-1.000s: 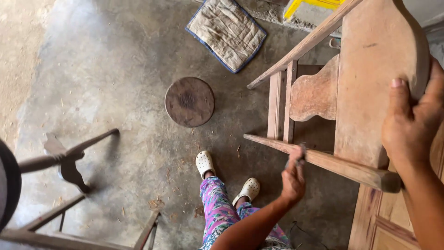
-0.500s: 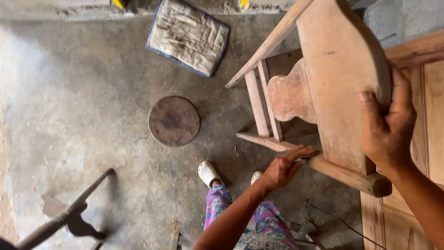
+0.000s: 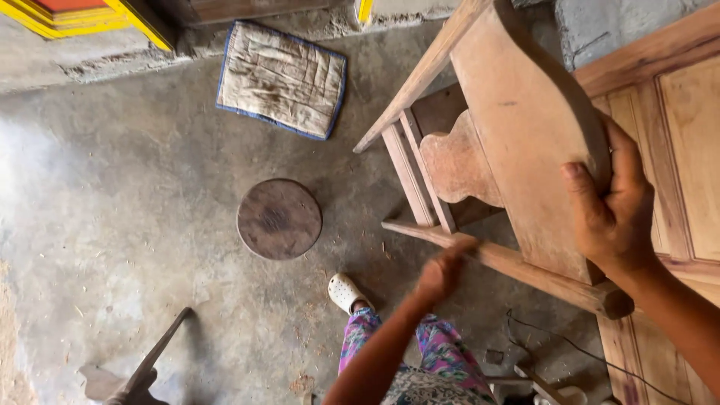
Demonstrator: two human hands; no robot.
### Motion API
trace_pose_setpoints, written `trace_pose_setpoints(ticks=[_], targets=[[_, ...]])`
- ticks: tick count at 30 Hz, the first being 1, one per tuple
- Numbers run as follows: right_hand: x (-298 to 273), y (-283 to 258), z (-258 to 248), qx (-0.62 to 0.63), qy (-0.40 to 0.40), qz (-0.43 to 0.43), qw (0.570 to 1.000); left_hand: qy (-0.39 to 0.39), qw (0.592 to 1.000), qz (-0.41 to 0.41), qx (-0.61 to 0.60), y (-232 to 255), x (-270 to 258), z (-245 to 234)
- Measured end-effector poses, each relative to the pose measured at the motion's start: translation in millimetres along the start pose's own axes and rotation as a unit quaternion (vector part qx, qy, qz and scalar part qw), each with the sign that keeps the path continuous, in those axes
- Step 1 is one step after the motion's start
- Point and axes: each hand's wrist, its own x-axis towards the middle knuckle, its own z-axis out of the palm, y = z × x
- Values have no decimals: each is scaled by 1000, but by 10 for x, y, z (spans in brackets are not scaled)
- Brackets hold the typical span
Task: Sand a wooden chair by hand using sandpaper.
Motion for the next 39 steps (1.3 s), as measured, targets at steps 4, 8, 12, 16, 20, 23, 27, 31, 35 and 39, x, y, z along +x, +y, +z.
trace_pose_setpoints(ticks=[4, 8, 12, 16, 20, 23, 27, 31, 35, 39], targets=[[-52, 63, 41, 36, 5, -53, 998, -28, 986, -163, 38, -539, 60, 93], [-79, 60, 30, 44, -3, -61, 997, 109, 982, 126, -85, 584, -189, 206], [-41, 48, 40, 26, -2, -38, 999, 174, 957, 188, -139, 228, -100, 344], [-30, -93, 25, 6, -2, -46, 999, 166, 975, -40, -146, -1151, 60, 707], [-37, -29, 21, 7, 10, -4, 1000, 236, 963, -34, -127, -468, 18, 740], [-62, -38, 10, 42, -4, -70, 997, 256, 925, 167, -228, 658, -419, 517], [0, -52, -20, 47, -30, -77, 995, 234, 943, 104, -211, 352, -330, 707], [1, -44, -9, 25, -49, -90, 994, 172, 917, -308, -184, -137, -42, 573], [16, -55, 5, 64, -54, -88, 993, 306, 921, -75, -228, 142, -76, 875], [-18, 11, -3, 100, -42, -90, 990, 304, 930, 112, -175, 837, -314, 908]])
